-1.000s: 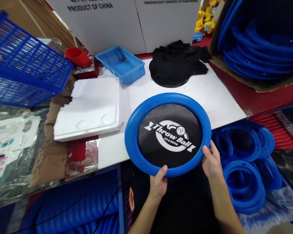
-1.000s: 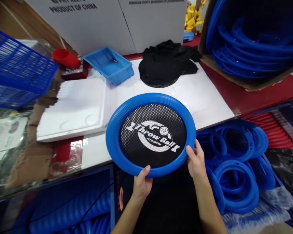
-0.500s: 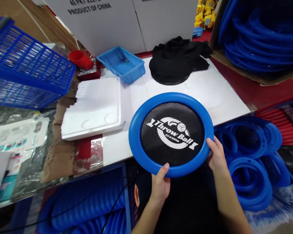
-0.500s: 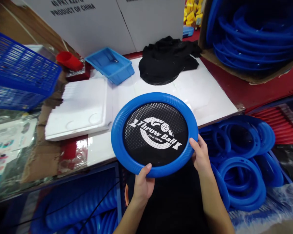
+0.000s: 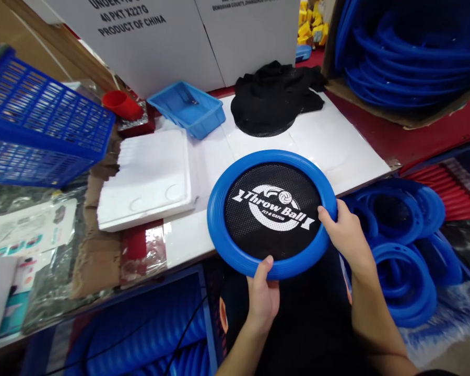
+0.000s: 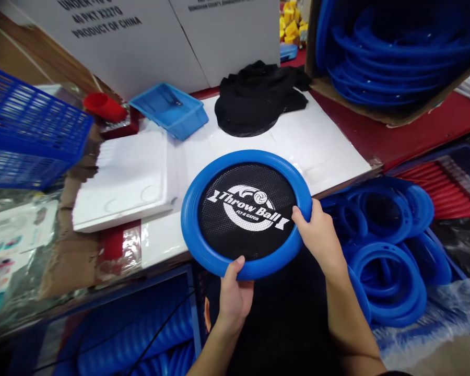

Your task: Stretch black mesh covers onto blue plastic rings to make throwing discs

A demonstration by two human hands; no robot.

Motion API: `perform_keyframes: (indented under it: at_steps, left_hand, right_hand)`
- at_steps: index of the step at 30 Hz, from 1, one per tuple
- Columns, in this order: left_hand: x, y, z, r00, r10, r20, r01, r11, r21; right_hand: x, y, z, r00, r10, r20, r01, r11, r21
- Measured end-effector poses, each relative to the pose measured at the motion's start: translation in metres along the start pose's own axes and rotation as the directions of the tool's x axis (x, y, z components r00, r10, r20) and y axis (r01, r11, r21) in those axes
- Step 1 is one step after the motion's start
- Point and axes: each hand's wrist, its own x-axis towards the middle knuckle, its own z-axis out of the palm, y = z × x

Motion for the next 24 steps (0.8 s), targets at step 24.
perform_keyframes:
  at_steps: [24]
  left_hand:
    - [0.009, 0.002, -0.011, 0.995, -0.027, 0.092, 0.023, 0.999, 0.047]
  right_hand:
    - [-0.007, -0.002, 0.006, 0.987, -0.16, 0.01, 0.153, 0.919, -0.364]
